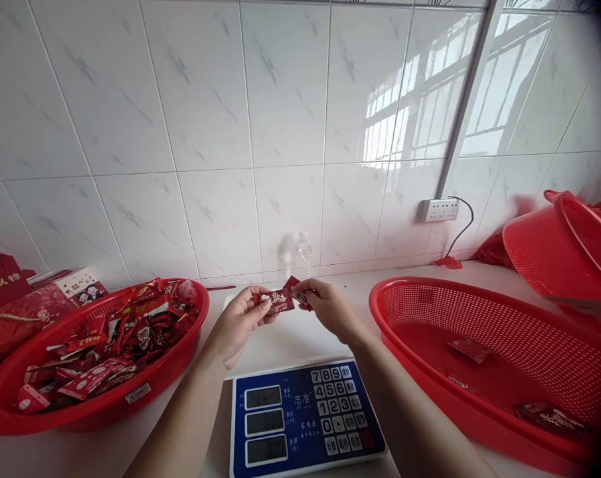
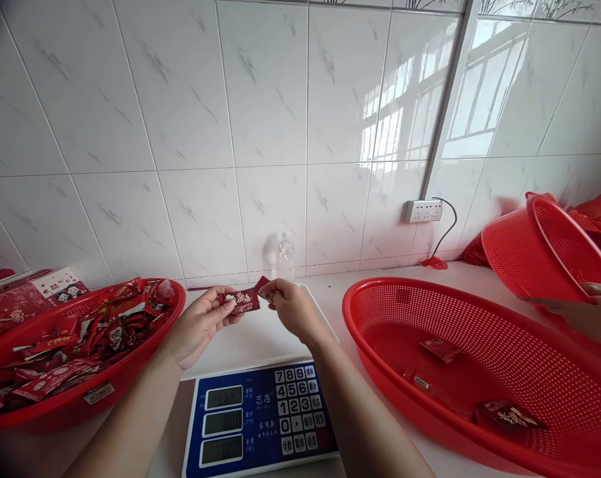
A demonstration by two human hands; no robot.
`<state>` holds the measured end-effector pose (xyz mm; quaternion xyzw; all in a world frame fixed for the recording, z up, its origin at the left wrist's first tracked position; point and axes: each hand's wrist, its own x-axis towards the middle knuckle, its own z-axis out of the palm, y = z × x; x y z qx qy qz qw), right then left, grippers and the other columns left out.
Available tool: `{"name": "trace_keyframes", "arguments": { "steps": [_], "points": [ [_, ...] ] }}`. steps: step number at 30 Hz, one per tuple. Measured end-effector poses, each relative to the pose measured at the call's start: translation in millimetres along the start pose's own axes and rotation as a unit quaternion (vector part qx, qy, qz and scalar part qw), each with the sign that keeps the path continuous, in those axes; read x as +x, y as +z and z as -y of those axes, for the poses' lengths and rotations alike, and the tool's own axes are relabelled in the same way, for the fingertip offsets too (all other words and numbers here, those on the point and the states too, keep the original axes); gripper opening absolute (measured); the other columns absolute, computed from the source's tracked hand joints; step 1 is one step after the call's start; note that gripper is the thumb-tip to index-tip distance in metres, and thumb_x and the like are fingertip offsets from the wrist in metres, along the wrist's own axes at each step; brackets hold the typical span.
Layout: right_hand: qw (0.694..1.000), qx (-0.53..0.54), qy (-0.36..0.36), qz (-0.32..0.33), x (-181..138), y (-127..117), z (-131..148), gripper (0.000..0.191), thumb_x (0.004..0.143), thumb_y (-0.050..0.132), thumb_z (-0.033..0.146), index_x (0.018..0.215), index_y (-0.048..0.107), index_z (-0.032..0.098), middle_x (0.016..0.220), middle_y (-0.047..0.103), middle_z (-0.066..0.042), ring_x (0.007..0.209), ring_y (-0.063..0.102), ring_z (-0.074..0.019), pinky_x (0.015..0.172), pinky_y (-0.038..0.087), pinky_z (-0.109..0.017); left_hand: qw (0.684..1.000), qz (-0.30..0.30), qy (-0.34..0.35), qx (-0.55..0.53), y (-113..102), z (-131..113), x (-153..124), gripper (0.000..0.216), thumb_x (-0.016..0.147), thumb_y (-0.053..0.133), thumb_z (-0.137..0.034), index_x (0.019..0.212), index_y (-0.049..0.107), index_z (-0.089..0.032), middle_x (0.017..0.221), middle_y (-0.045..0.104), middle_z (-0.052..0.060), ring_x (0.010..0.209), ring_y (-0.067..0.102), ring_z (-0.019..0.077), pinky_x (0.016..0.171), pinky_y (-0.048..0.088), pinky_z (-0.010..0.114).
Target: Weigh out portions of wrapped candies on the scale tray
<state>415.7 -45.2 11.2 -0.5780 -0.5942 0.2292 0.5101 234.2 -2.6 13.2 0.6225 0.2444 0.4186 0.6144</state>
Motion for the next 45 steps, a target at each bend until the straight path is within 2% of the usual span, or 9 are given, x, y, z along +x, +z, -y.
{"name": "trace_keyframes", "arguments": {
  "steps": [3,6,9,13,18,26,32,38,45],
  "points": [
    [0.977,0.193,0.003,0.09,-5.5,-4.7,12.4,0.026,0.075,0.045,0.013,0.092,0.064,0.016,0.091,0.065,-0.005,0.087,0.059,-0.0159,0.085,0.045,-0.033,1.0,-0.015,0.013,0.001,1.3,0.4,0.5,0.029,0.075,0.066,-0.034,0.098,0.057,-0.018,0.101,0.064,0.006,0.092,0.061,0.0166,0.087,0.047,0.036],
    [0.962,0.216,-0.027,0.165,-11.4,-4.6,20.6,0.024,0.077,0.055,0.019,0.099,0.066,0.017,0.097,0.066,-0.005,0.095,0.058,-0.017,0.092,0.041,-0.035,0.998,-0.023,0.034,0.04,3.6,1.0,0.7,0.03,0.076,0.064,-0.036,0.1,0.058,-0.018,0.101,0.063,0.006,0.093,0.061,0.0174,0.086,0.049,0.036],
    [0.964,0.215,-0.012,0.156,-11.2,2.7,18.4,0.024,0.08,0.061,0.035,0.089,0.067,0.015,0.086,0.067,-0.005,0.081,0.059,-0.0152,0.081,0.045,-0.033,0.996,-0.018,0.042,0.074,8.4,-0.5,-1.0,0.032,0.077,0.063,-0.038,0.101,0.058,-0.018,0.099,0.063,0.006,0.091,0.062,0.0177,0.082,0.05,0.035],
    [0.94,0.335,0.03,0.047,-1.8,4.5,10.2,0.026,0.074,0.069,0.039,0.083,0.066,0.016,0.083,0.067,-0.005,0.073,0.059,-0.0125,0.07,0.048,-0.028,0.993,-0.073,0.064,0.06,12.9,-3.1,-3.4,0.04,0.079,0.059,-0.044,0.11,0.052,-0.02,0.098,0.061,0.006,0.087,0.063,0.0179,0.075,0.051,0.034],
    [0.805,0.572,-0.031,-0.153,3.7,-36.7,11.7,0.01,0.076,0.064,0.029,0.078,0.061,0.02,0.081,0.065,0.0,0.072,0.06,-0.0097,0.057,0.046,-0.02,0.991,-0.092,0.06,0.08,6.9,-4.4,-3.2,0.04,0.079,0.059,-0.046,0.108,0.052,-0.02,0.101,0.059,0.006,0.092,0.062,0.0191,0.076,0.051,0.034],
    [0.616,0.682,-0.133,-0.371,-14.4,-111.6,3.4,0.013,0.08,0.043,0.024,0.073,0.054,0.025,0.07,0.057,0.003,0.064,0.06,-0.0074,0.053,0.051,-0.017,0.958,-0.076,0.02,0.275,-2.1,-12.7,9.2,0.039,0.078,0.056,-0.044,0.108,0.056,-0.02,0.107,0.062,0.009,0.101,0.06,0.0229,0.083,0.048,0.037],
    [0.684,0.58,-0.216,-0.387,-22.6,-120.4,-2.5,0.029,0.076,0.051,0.055,0.071,0.05,0.027,0.09,0.052,-0.002,0.098,0.058,-0.0156,0.075,0.056,-0.027,0.873,0.037,0.032,0.485,-0.8,7.5,43.4,0.038,0.073,0.049,-0.014,0.107,0.062,-0.024,0.121,0.062,0.006,0.116,0.053,0.0232,0.097,0.038,0.037],
    [0.697,0.589,-0.171,-0.371,-24.4,-116.4,11.9,0.023,0.077,0.057,0.046,0.077,0.054,0.024,0.101,0.052,-0.004,0.095,0.058,-0.0145,0.068,0.055,-0.025,0.817,0.096,0.035,0.568,-4.7,28.4,70.5,0.039,0.066,0.044,-0.006,0.093,0.066,-0.023,0.111,0.065,0.007,0.103,0.058,0.0224,0.089,0.041,0.034],
    [0.859,0.437,-0.115,-0.242,-16.2,-71.1,34.2,0.02,0.075,0.059,0.03,0.093,0.056,0.022,0.077,0.055,0.001,0.061,0.051,-0.0085,0.048,0.04,-0.02,0.792,0.06,0.017,0.608,-1.6,34.9,70.3,0.017,0.072,0.048,-0.013,0.078,0.061,-0.022,0.09,0.063,0.007,0.092,0.056,0.0249,0.077,0.04,0.033]
  ]
}}
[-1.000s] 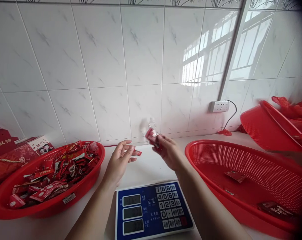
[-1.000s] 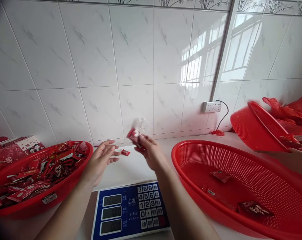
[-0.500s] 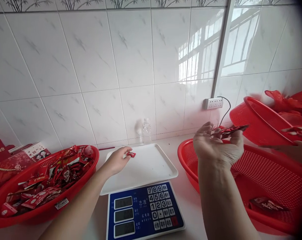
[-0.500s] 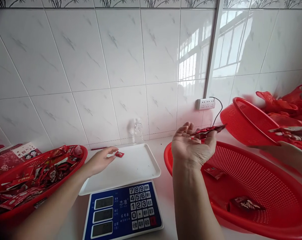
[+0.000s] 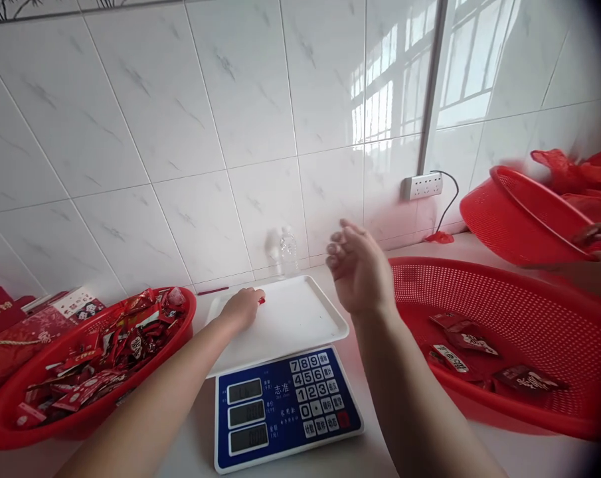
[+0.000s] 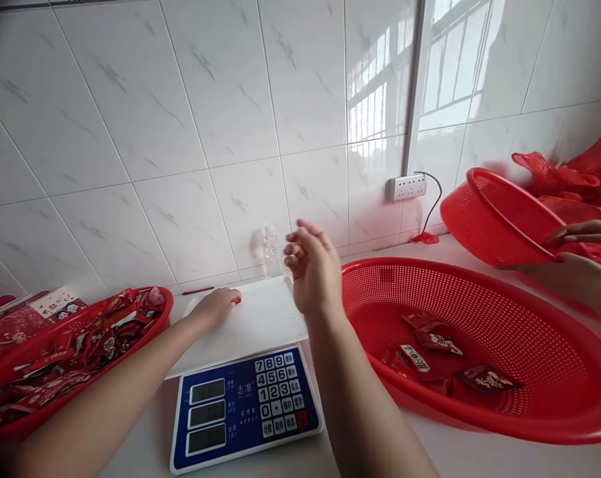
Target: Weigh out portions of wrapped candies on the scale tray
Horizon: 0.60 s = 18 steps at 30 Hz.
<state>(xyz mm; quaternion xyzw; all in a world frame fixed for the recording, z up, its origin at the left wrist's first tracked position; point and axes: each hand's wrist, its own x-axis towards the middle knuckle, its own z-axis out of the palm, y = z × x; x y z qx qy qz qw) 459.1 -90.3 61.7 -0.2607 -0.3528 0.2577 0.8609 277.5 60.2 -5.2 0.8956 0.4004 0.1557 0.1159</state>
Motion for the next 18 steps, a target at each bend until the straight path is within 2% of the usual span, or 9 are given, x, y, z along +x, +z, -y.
{"name": "trace_keyframes", "arguments": {
  "steps": [2,4,7,9,10,12,15,18],
  "points": [
    [0.994,-0.074,0.042,0.072,-5.6,8.8,-11.1,0.021,0.075,0.06,0.031,0.093,0.058,0.02,0.075,0.057,0.0,0.061,0.052,-0.0096,0.05,0.041,-0.022,1.0,-0.011,-0.016,-0.01,0.5,2.5,-2.0,0.017,0.074,0.048,-0.014,0.085,0.059,-0.022,0.089,0.062,0.006,0.09,0.057,0.0233,0.075,0.04,0.032],
    [0.967,-0.187,0.07,0.156,-9.8,12.3,-23.3,0.023,0.077,0.059,0.034,0.095,0.06,0.019,0.076,0.06,-0.002,0.064,0.055,-0.012,0.054,0.043,-0.025,0.999,-0.018,-0.029,-0.026,-2.5,3.3,-5.6,0.019,0.077,0.048,-0.018,0.094,0.055,-0.023,0.088,0.063,0.003,0.084,0.058,0.0202,0.072,0.041,0.031],
    [0.884,-0.396,0.061,0.24,-14.6,12.5,-40.1,0.023,0.081,0.055,0.036,0.094,0.064,0.019,0.081,0.065,-0.005,0.071,0.058,-0.0162,0.061,0.043,-0.029,0.992,-0.047,-0.028,-0.116,-12.9,-5.1,-17.6,0.021,0.08,0.05,-0.026,0.101,0.048,-0.024,0.086,0.062,0.001,0.078,0.06,0.0162,0.071,0.044,0.029],
    [0.834,-0.481,0.05,0.266,-18.9,13.8,-47.4,0.026,0.084,0.051,0.04,0.085,0.066,0.019,0.08,0.067,-0.006,0.072,0.058,-0.0176,0.061,0.041,-0.03,0.972,-0.093,-0.002,-0.216,-19.6,-17.4,-30.9,0.025,0.079,0.054,-0.032,0.101,0.047,-0.024,0.087,0.061,0.001,0.083,0.061,0.0158,0.075,0.046,0.03],
    [0.82,-0.498,0.052,0.279,-21.5,15.4,-49.5,0.029,0.084,0.05,0.043,0.08,0.066,0.019,0.077,0.067,-0.006,0.07,0.058,-0.0176,0.06,0.04,-0.03,0.959,-0.118,0.015,-0.258,-21.6,-24.5,-38.6,0.027,0.078,0.057,-0.034,0.101,0.047,-0.024,0.088,0.061,0.001,0.086,0.06,0.0162,0.077,0.046,0.03],
    [0.817,-0.482,0.07,0.309,-27.1,20.6,-50.6,0.029,0.085,0.05,0.042,0.074,0.064,0.019,0.071,0.065,-0.004,0.066,0.057,-0.0166,0.058,0.039,-0.028,0.94,-0.167,0.047,-0.293,-22.1,-37.8,-54.0,0.028,0.077,0.06,-0.034,0.102,0.049,-0.024,0.092,0.06,0.002,0.09,0.06,0.0164,0.081,0.047,0.031],
    [0.845,-0.41,0.096,0.329,-33.5,29.2,-46.9,0.021,0.084,0.052,0.032,0.071,0.061,0.018,0.067,0.063,-0.002,0.064,0.057,-0.0143,0.058,0.04,-0.026,0.92,-0.237,0.059,-0.307,-17.5,-49.5,-71.0,0.031,0.078,0.061,-0.032,0.107,0.051,-0.025,0.103,0.058,0.003,0.094,0.058,0.0165,0.085,0.047,0.032],
    [0.87,-0.355,0.109,0.326,-35.7,34.0,-41.7,0.02,0.084,0.053,0.03,0.07,0.059,0.018,0.065,0.061,0.0,0.063,0.056,-0.0127,0.058,0.041,-0.025,0.891,-0.226,0.044,-0.39,-15.2,-49.7,-78.2,0.033,0.08,0.061,-0.036,0.108,0.052,-0.023,0.103,0.06,0.005,0.093,0.059,0.0171,0.083,0.048,0.032]
  ]
}}
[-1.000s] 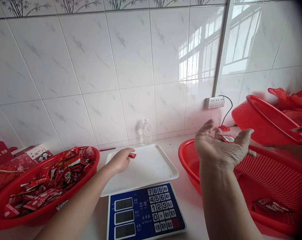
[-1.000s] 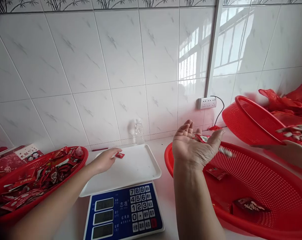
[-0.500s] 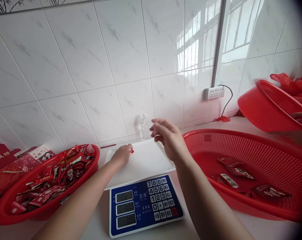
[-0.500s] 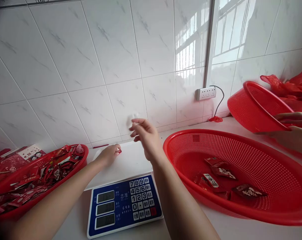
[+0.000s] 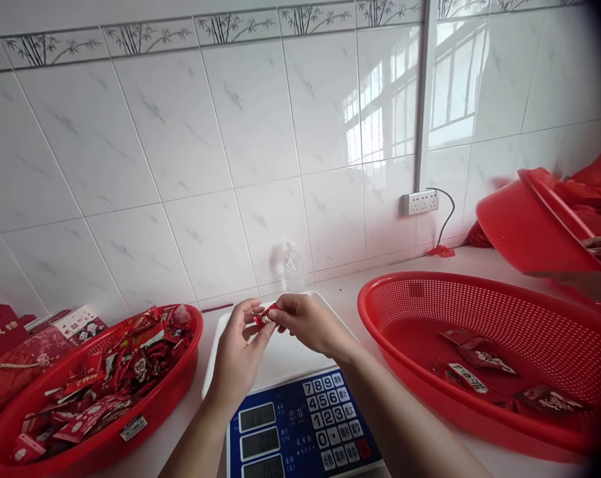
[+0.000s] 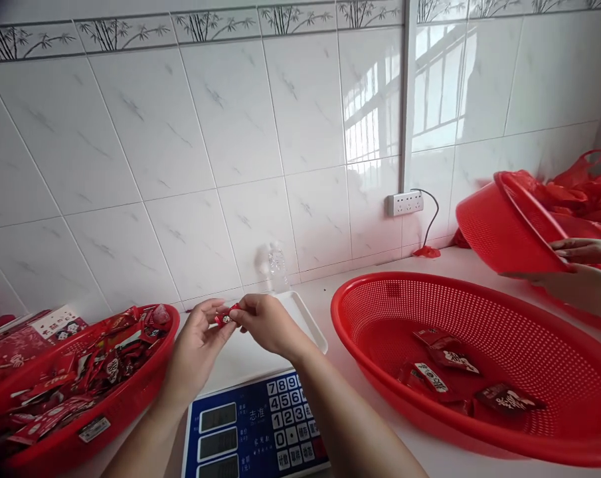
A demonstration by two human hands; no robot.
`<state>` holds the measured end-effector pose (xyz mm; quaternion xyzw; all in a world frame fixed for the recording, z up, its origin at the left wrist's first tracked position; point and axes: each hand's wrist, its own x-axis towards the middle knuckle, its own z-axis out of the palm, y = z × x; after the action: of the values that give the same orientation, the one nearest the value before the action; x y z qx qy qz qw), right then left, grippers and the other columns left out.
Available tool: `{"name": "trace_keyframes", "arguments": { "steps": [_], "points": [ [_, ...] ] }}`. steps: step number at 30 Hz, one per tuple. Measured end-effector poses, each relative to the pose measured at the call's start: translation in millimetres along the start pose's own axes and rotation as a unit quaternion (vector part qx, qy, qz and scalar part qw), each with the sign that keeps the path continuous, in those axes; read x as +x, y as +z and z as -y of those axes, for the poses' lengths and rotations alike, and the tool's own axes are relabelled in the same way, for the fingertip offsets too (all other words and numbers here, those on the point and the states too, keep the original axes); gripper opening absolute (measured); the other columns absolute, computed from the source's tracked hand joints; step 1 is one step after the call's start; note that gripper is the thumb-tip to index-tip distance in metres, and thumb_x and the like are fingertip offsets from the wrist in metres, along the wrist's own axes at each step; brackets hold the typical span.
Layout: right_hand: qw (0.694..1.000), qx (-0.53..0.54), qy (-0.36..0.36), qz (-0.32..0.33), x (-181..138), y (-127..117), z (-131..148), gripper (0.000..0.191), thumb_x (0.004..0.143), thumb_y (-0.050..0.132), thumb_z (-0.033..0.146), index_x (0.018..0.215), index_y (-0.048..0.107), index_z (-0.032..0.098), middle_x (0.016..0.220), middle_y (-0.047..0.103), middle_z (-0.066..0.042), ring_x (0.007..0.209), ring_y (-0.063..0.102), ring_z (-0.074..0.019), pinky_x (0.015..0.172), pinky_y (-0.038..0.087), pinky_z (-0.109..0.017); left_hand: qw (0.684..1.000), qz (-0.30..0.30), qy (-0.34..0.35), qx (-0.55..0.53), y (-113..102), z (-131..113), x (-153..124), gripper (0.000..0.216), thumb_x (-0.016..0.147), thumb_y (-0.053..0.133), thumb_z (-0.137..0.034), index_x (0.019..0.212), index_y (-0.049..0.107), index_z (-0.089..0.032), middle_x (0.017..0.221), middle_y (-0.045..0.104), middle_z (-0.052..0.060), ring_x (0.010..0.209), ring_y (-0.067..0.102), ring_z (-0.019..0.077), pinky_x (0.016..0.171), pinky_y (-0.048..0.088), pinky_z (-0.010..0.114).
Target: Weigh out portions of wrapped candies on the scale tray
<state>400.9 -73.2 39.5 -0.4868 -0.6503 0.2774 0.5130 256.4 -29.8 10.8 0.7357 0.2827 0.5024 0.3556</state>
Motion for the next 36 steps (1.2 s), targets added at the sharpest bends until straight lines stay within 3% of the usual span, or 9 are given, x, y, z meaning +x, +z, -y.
{"name": "trace_keyframes", "arguments": {
  "steps": [6,11,14,17,19,23,28,31,36],
  "points": [
    [0.996,0.061,0.022,0.057,0.2,2.3,-3.5,0.019,0.081,0.059,0.036,0.076,0.059,0.017,0.073,0.062,-0.001,0.066,0.055,-0.0114,0.061,0.043,-0.025,0.996,0.018,-0.057,-0.065,-13.0,2.8,-1.7,0.023,0.079,0.062,-0.039,0.091,0.06,-0.018,0.086,0.063,0.002,0.079,0.058,0.0144,0.075,0.048,0.027],
    [0.987,0.146,0.011,0.061,4.3,-1.1,-14.9,0.018,0.081,0.062,0.036,0.076,0.061,0.018,0.07,0.06,0.0,0.063,0.053,-0.0108,0.058,0.041,-0.025,0.99,0.029,-0.079,-0.109,-16.3,1.1,-4.4,0.029,0.08,0.061,-0.039,0.102,0.058,-0.02,0.089,0.061,0.002,0.084,0.058,0.0152,0.074,0.049,0.029],
    [0.956,0.29,-0.029,-0.027,6.1,-15.8,-17.8,0.011,0.078,0.066,0.032,0.078,0.064,0.021,0.075,0.06,0.0,0.062,0.051,-0.0089,0.055,0.04,-0.024,0.988,0.02,-0.076,-0.13,-15.9,-0.9,-4.7,0.031,0.08,0.06,-0.04,0.104,0.057,-0.02,0.085,0.059,0.002,0.082,0.059,0.0147,0.072,0.05,0.028],
    [0.897,0.398,-0.105,-0.163,5.1,-39.7,-18.5,0.007,0.074,0.068,0.024,0.08,0.065,0.028,0.09,0.061,0.003,0.065,0.051,-0.0075,0.054,0.04,-0.022,0.988,0.035,-0.072,-0.133,-15.5,-1.6,-4.9,0.027,0.081,0.06,-0.04,0.099,0.059,-0.02,0.083,0.059,0.001,0.082,0.059,0.0147,0.072,0.05,0.029],
    [0.871,0.407,-0.152,-0.231,2.3,-56.8,-18.5,0.013,0.073,0.067,0.023,0.081,0.065,0.033,0.099,0.06,0.006,0.071,0.053,-0.0092,0.053,0.041,-0.023,0.988,0.048,-0.073,-0.13,-14.9,-0.6,-5.3,0.026,0.081,0.059,-0.039,0.098,0.059,-0.02,0.083,0.059,0.001,0.083,0.059,0.0146,0.072,0.05,0.029],
    [0.861,0.385,-0.163,-0.29,-5.5,-75.0,-13.0,0.015,0.074,0.064,0.03,0.087,0.065,0.038,0.106,0.06,0.005,0.072,0.054,-0.0143,0.046,0.04,-0.026,0.987,0.078,-0.07,-0.123,-11.2,4.3,-7.3,0.023,0.081,0.059,-0.036,0.098,0.059,-0.019,0.084,0.059,0.002,0.08,0.058,0.0138,0.07,0.05,0.028],
    [0.873,0.405,-0.11,-0.249,-9.0,-55.5,5.8,0.009,0.08,0.058,0.029,0.08,0.067,0.031,0.08,0.057,0.0,0.053,0.04,-0.0096,0.042,0.03,-0.026,0.988,0.123,-0.045,-0.075,-6.5,5.5,-12.1,0.019,0.082,0.057,-0.03,0.097,0.06,-0.017,0.086,0.06,0.004,0.081,0.058,0.014,0.073,0.049,0.029],
    [0.871,0.427,-0.073,-0.232,-9.2,-39.5,15.1,0.007,0.075,0.063,0.026,0.081,0.067,0.028,0.068,0.046,0.001,0.05,0.034,-0.0081,0.041,0.025,-0.024,0.99,0.138,-0.023,-0.034,-9.0,-2.0,-14.7,0.018,0.082,0.057,-0.027,0.097,0.062,-0.017,0.089,0.062,0.005,0.085,0.059,0.0141,0.076,0.049,0.028],
    [0.873,0.434,-0.032,-0.221,-8.3,-30.2,15.7,0.012,0.07,0.069,0.026,0.081,0.067,0.024,0.064,0.038,0.002,0.051,0.032,-0.0073,0.039,0.02,-0.024,0.992,0.11,-0.009,0.061,-35.5,-10.0,-3.9,0.014,0.081,0.057,-0.025,0.092,0.062,-0.017,0.088,0.066,0.005,0.084,0.061,0.0142,0.075,0.049,0.027]
  ]
}}
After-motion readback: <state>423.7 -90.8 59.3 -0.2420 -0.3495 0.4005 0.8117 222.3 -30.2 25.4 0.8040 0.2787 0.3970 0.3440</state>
